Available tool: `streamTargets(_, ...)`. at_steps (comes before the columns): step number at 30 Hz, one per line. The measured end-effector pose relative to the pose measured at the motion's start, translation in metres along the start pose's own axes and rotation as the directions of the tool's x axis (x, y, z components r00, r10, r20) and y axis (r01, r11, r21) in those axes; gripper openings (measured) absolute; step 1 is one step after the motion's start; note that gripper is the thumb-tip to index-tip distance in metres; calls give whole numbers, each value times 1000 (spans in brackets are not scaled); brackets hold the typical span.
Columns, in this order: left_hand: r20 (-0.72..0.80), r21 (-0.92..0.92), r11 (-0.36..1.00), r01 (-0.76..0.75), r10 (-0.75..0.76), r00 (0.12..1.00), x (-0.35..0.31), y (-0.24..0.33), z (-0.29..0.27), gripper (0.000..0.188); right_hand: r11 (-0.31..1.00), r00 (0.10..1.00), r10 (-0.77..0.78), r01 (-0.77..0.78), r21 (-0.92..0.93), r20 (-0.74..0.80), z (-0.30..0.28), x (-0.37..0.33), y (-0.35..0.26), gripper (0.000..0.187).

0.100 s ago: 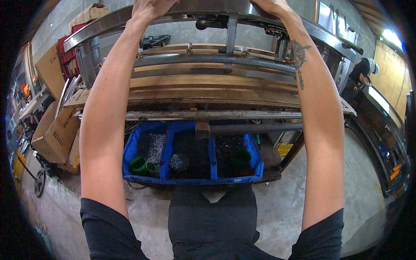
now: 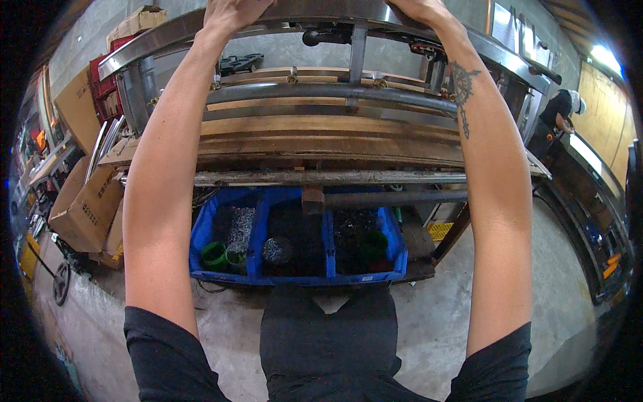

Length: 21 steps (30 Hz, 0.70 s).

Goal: The person assembles a commercial gas stove by securing a metal frame with a wrench, tapping it into place with a rubber mallet, and installing the burner grates. The person then lifts the assembled unit to position it.

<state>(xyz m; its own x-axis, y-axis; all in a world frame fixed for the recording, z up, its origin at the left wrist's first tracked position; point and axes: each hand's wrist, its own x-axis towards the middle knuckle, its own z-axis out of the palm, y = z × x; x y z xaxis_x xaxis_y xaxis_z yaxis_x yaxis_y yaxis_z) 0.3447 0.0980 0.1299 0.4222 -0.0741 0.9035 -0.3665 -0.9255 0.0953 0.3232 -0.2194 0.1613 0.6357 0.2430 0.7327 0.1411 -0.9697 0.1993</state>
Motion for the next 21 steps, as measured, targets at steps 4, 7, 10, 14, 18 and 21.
streamTargets(4,8,14,1000,-5,5,1000,0,1,-2,57,995,998,-66,67,-78,8,3,8,4,43)
streamTargets(7,23,17,1000,-19,18,1000,-2,2,-5,56,995,998,-71,70,-75,1,5,11,7,42)
streamTargets(10,62,-25,1000,8,-6,998,-2,1,-6,56,999,998,-47,46,-26,-42,6,11,9,42)
streamTargets(14,37,43,999,18,-19,999,2,2,-3,57,989,992,-120,116,-88,-43,12,21,17,43)
streamTargets(18,29,17,1000,-8,7,1000,2,-2,-3,56,999,1000,1,0,37,-24,26,35,36,47)
streamTargets(21,33,70,995,-74,72,997,7,-10,2,54,998,997,-39,36,-43,-72,26,38,32,53)
